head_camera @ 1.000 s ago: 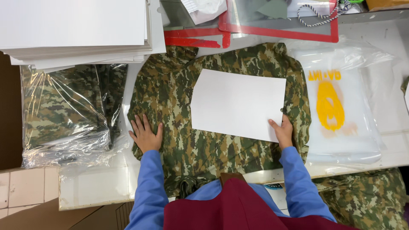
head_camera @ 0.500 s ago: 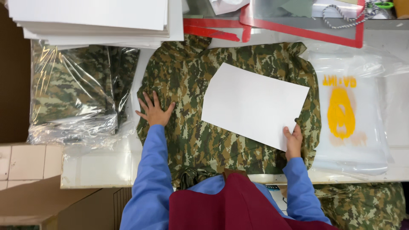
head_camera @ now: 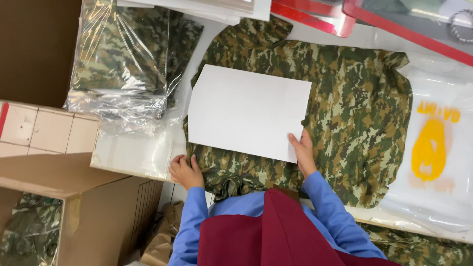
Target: The person folds camouflage shirts using a cardboard template, inserts them into plastic bags, and places the bagged shirts into a cardboard box.
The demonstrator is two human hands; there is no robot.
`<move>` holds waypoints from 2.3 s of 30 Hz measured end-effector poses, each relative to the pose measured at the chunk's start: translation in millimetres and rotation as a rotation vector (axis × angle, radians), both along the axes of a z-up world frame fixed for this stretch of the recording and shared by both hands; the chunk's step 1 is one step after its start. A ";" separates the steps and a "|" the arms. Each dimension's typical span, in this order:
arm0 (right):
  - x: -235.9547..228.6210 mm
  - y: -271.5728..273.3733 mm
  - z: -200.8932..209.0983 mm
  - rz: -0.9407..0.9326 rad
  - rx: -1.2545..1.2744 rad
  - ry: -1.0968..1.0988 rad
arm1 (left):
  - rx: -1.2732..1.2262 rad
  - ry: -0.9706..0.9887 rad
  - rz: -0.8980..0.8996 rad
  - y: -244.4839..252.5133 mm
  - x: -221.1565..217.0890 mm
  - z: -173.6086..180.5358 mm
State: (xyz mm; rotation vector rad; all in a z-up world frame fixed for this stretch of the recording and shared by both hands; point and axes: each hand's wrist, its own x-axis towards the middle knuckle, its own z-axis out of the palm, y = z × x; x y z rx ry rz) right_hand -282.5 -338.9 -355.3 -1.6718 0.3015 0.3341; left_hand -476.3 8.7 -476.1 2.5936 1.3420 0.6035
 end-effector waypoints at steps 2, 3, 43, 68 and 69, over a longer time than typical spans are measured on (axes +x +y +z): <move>2.1 17.8 12.8 0.055 -0.031 -0.024 | -0.011 -0.016 0.018 6.0 3.5 5.9; 4.3 15.3 2.5 0.143 -0.137 -0.021 | -0.043 -0.048 0.027 8.2 6.8 14.9; 29.2 22.1 38.8 0.684 -0.827 0.022 | -1.108 0.112 0.000 -57.5 -114.5 17.3; 20.4 22.6 34.4 0.749 -0.930 -0.080 | -1.736 -0.534 -0.010 -56.9 130.2 207.4; 21.2 18.9 26.5 0.751 -0.906 -0.090 | -1.827 -0.644 -0.215 -52.3 150.9 190.0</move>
